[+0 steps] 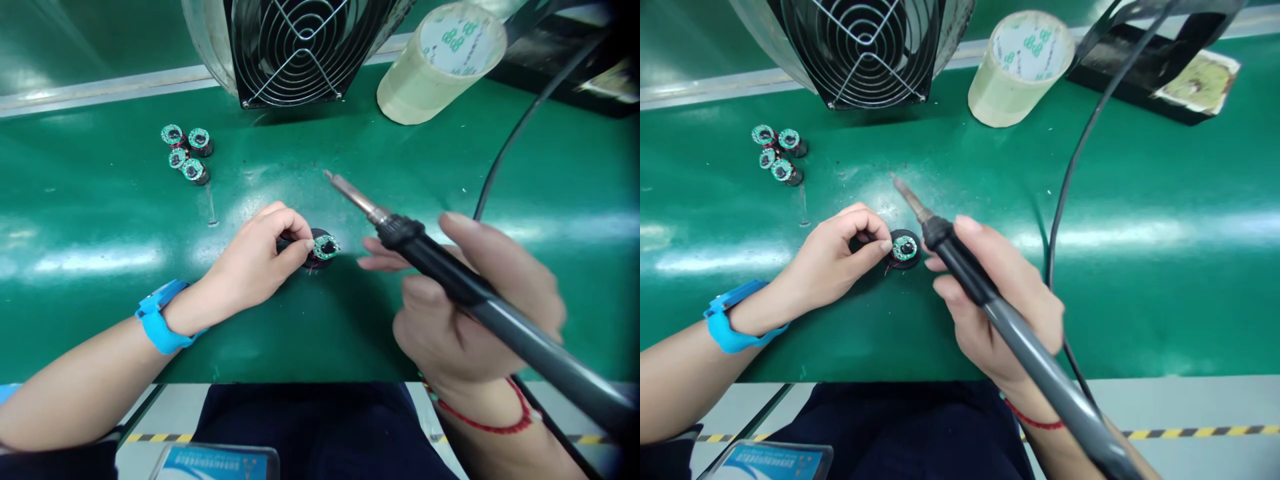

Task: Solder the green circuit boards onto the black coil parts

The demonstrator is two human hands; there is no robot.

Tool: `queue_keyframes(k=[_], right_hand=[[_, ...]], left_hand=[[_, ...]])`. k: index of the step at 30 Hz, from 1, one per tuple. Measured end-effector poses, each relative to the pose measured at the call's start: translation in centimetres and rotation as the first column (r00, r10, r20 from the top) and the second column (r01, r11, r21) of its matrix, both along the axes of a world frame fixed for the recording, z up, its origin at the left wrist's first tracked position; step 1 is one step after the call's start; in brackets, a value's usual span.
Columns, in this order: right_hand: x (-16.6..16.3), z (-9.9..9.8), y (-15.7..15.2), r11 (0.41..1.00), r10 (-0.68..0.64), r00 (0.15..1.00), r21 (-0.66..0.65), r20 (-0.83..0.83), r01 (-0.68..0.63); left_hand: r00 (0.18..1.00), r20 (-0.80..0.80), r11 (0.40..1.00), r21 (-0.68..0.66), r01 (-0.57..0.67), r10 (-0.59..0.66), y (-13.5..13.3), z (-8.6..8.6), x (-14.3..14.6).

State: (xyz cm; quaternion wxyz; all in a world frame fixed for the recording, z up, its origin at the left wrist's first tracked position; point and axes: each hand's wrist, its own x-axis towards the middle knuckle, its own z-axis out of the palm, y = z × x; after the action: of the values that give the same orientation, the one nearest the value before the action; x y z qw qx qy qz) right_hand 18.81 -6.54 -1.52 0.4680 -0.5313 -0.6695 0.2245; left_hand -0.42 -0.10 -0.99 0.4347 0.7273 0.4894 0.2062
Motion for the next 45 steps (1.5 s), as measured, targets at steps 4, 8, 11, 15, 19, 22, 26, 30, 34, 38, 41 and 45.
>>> queue_keyframes(k=[4, 8, 11, 15, 19, 22, 26, 30, 34, 38, 41, 45], right_hand=[[-1.5, 0.2, 1.8, 0.988, 0.149, 0.970, -0.062, 0.192, -0.140], [-1.9, -0.3, 2.2, 0.967, 0.231, 0.937, -0.165, 0.264, -0.192], [-1.9, -0.6, 2.1, 0.966, 0.233, 0.943, -0.171, 0.238, -0.196], [-1.8, -0.6, 2.1, 0.965, 0.230, 0.950, -0.174, 0.213, -0.195], [-1.8, -0.7, 2.2, 0.965, 0.232, 0.953, -0.168, 0.196, -0.200], [-1.7, -0.8, 2.2, 0.968, 0.231, 0.955, -0.148, 0.184, -0.205], [-1.3, -0.7, 1.8, 0.976, 0.215, 0.955, -0.085, 0.206, -0.201], [-0.8, -0.6, 1.3, 0.964, 0.247, 0.918, 0.022, 0.310, -0.266], [-0.7, -0.5, 1.1, 0.950, 0.246, 0.878, 0.075, 0.411, -0.302], [-0.9, -0.4, 1.3, 0.964, 0.178, 0.885, 0.106, 0.430, -0.245], [-1.0, -0.1, 1.6, 0.964, 0.174, 0.897, 0.116, 0.407, -0.239], [-1.0, 0.1, 1.7, 0.974, 0.150, 0.956, 0.130, 0.251, -0.187]], left_hand=[[1.000, -0.002, 1.000, 0.000, 0.008, -0.008, 0.1, -0.1, 0.0], [0.997, 0.013, 0.997, 0.011, 0.072, -0.072, 0.4, 0.0, -0.6], [0.978, 0.003, 0.977, 0.026, 0.210, -0.210, 0.7, 0.2, -1.3], [0.956, 0.000, 0.954, 0.051, 0.294, -0.295, 0.6, 0.3, -1.7], [0.966, 0.021, 0.963, 0.086, 0.254, -0.257, 0.3, 0.4, -1.2], [0.963, 0.045, 0.959, 0.105, 0.262, -0.268, 0.2, 0.5, -0.6], [0.983, 0.046, 0.983, 0.068, 0.173, -0.176, 0.1, 0.5, -0.2], [0.991, 0.065, 0.993, 0.019, 0.112, -0.114, -0.1, 0.5, 0.0], [0.994, 0.071, 0.997, -0.010, 0.081, -0.080, -0.2, 0.5, -0.1], [0.997, 0.056, 0.999, -0.023, 0.049, -0.047, -0.3, 0.7, -0.2], [0.999, 0.032, 0.999, -0.022, 0.034, -0.033, -0.3, 0.9, -0.1], [1.000, -0.005, 0.999, -0.030, 0.028, -0.028, -0.2, 1.1, 0.1]])
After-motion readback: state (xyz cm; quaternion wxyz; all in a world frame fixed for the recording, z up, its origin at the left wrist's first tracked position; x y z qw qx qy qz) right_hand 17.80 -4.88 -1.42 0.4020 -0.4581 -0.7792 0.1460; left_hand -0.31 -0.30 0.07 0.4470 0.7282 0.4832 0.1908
